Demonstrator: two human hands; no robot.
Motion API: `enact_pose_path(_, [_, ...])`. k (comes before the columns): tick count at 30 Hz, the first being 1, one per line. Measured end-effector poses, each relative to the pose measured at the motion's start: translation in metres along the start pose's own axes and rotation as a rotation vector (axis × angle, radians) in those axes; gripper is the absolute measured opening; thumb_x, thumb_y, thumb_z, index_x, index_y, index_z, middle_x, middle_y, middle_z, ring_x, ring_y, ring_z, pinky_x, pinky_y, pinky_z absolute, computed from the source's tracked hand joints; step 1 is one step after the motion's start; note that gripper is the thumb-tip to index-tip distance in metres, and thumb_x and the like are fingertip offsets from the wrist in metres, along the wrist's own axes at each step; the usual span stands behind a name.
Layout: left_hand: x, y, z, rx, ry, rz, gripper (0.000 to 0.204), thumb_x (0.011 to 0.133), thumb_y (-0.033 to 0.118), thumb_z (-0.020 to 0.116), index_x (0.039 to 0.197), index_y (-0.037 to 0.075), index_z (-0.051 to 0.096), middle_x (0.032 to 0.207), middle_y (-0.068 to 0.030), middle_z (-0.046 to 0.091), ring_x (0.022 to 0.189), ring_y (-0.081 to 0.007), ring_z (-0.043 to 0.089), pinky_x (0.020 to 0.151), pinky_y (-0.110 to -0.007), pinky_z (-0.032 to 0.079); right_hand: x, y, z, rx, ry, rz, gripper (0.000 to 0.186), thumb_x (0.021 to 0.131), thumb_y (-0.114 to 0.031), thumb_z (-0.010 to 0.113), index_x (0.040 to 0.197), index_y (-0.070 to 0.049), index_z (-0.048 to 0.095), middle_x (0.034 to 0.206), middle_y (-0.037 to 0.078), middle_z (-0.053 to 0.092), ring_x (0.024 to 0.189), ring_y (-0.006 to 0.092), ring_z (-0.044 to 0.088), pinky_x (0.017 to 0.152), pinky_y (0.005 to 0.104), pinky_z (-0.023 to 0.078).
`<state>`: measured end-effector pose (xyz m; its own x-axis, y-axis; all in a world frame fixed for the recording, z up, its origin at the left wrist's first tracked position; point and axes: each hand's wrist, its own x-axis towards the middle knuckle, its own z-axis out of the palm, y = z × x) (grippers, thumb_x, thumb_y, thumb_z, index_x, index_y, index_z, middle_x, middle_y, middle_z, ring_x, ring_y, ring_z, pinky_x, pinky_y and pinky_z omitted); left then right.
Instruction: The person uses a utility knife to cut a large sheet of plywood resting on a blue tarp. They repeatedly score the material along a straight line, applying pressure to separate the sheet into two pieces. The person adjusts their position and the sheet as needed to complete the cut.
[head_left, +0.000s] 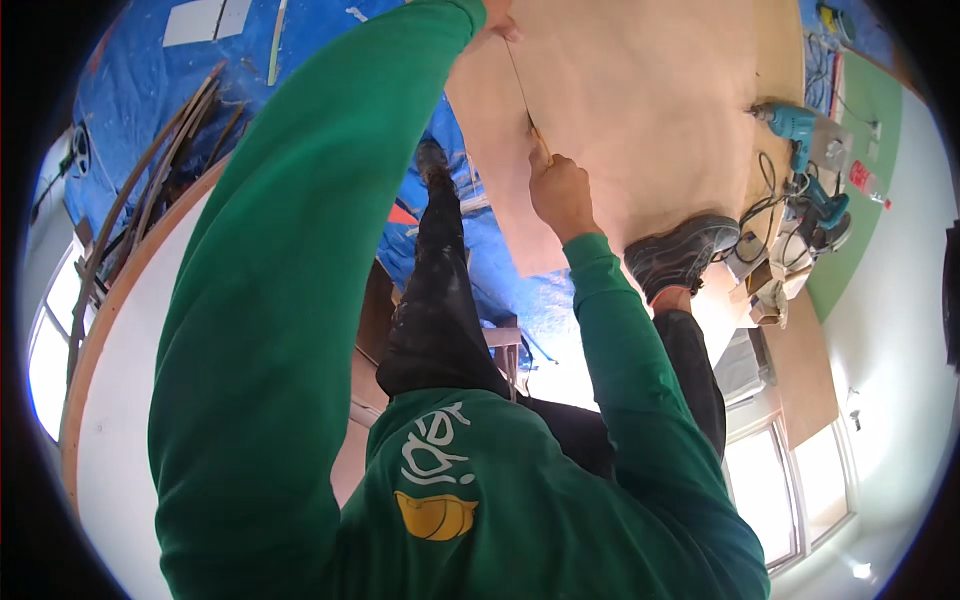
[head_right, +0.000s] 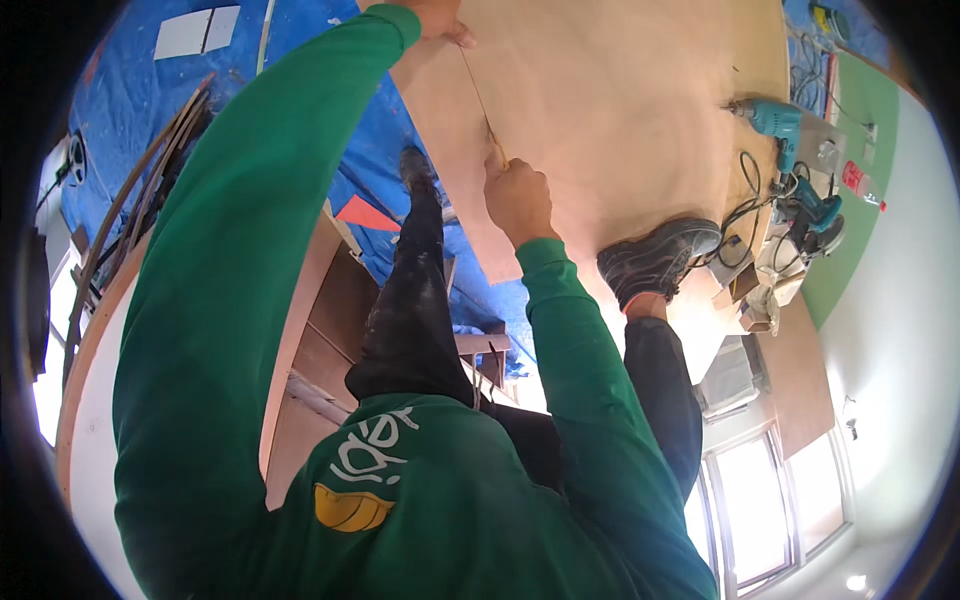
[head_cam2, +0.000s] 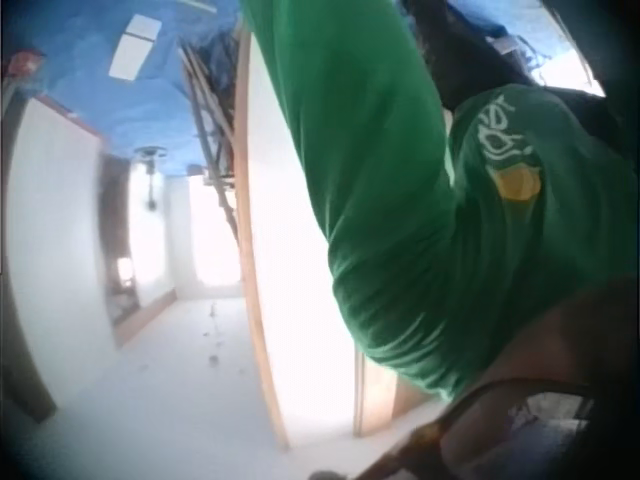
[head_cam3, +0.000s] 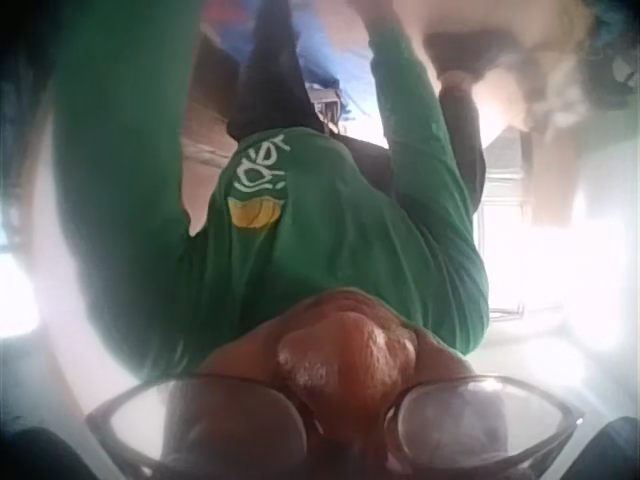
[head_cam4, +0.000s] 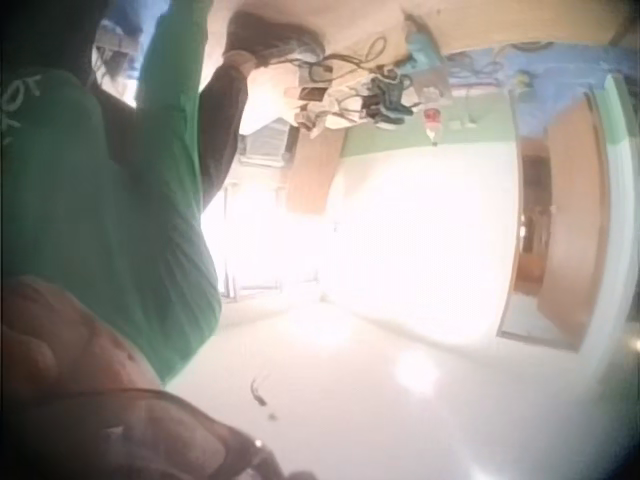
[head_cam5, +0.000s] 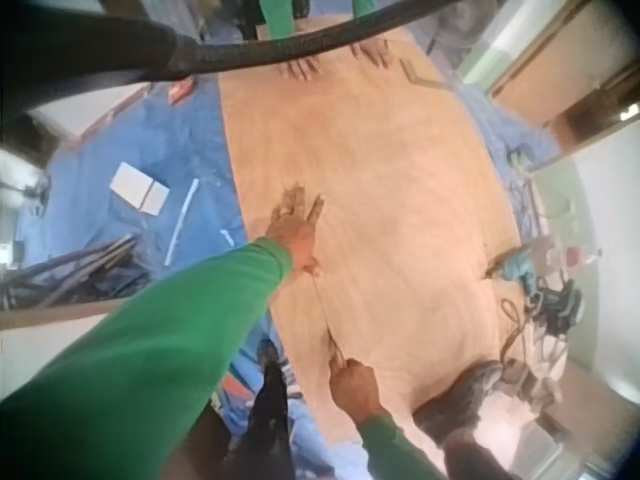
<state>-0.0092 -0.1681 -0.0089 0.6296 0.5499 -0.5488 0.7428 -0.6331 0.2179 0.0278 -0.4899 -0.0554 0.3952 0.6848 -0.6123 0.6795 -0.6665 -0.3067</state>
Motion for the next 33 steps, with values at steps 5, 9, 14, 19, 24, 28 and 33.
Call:
enact_pose_path(5, [-0.001,-0.012,0.0,0.044,-0.021,-0.065,0.134,0.071,0.041,0.092,0.165,0.005,0.003,0.167,-0.034,-0.004,0.157,-0.0485,0.001,0.126,-0.058,0.016,-0.088,0.004,-0.052,-0.19,-0.076,-0.231,0.031,0.103,-0.022,0.052,0.123,-0.003,0.063,0.084,0.024,0.067,0.071,0.043,0.068,0.063,0.0553,0.054])
enact_pose_path(9, [-0.007,-0.017,0.009,0.01,0.011,-0.035,0.135,0.071,0.041,0.092,0.165,0.005,0.003,0.167,-0.0339,-0.004,0.157,-0.048,0.0,0.126,-0.057,0.016,-0.173,0.007,-0.097,-0.109,-0.131,-0.167,0.026,0.101,-0.017,0.055,0.122,-0.004,0.063,0.083,0.023,0.066,0.065,0.0411,0.067,0.057,0.0521,0.054])
enact_pose_path(14, [0.0,-0.008,0.0,0.014,-0.023,-0.025,0.139,0.067,0.042,0.094,0.165,0.005,0.002,0.167,-0.034,-0.004,0.157,-0.0473,0.0,0.126,-0.057,0.016,-0.044,0.034,0.007,-0.208,0.051,-0.394,0.044,0.094,-0.011,0.055,0.138,-0.004,0.056,0.081,0.023,0.067,0.07,0.0435,0.066,0.061,0.0559,0.052])
enact_pose_path(19, [-0.001,-0.005,-0.002,0.008,-0.042,-0.012,0.141,0.067,0.041,0.095,0.165,0.005,0.002,0.167,-0.0338,-0.005,0.157,-0.0477,-0.002,0.126,-0.057,0.016,-0.037,0.005,-0.013,-0.19,0.068,-0.315,0.041,0.098,-0.02,0.052,0.136,-0.006,0.06,0.077,0.022,0.067,0.066,0.045,0.066,0.061,0.0566,0.054])
enact_pose_path(24, [-0.007,-0.018,0.006,-0.008,-0.046,-0.06,0.14,0.067,0.04,0.095,0.165,0.004,0.002,0.167,-0.0337,-0.005,0.157,-0.048,-0.003,0.126,-0.057,0.014,-0.178,0.0,-0.1,-0.212,-0.124,-0.213,0.028,0.096,-0.013,0.06,0.121,-0.003,0.063,0.079,0.022,0.066,0.061,0.0408,0.067,0.054,0.0523,0.053])
enact_pose_path(28, [-0.005,-0.019,0.001,-0.02,-0.055,-0.052,0.138,0.068,0.039,0.094,0.165,0.004,0.002,0.167,-0.0338,-0.005,0.157,-0.0483,-0.003,0.126,-0.058,0.014,-0.139,0.014,-0.067,-0.166,-0.089,-0.239,0.028,0.101,-0.019,0.054,0.119,0.0,0.064,0.082,0.025,0.067,0.067,0.0444,0.067,0.06,0.053,0.055])
enact_pose_path(33, [0.003,-0.004,0.003,-0.016,0.005,0.011,0.139,0.067,0.04,0.095,0.165,0.005,0.003,0.168,-0.0335,-0.005,0.157,-0.0487,-0.002,0.125,-0.058,0.015,0.003,-0.013,-0.002,-0.129,-0.075,0.01,0.034,0.103,-0.025,0.047,0.127,-0.005,0.063,0.082,0.024,0.067,0.073,0.047,0.067,0.065,0.0572,0.055])
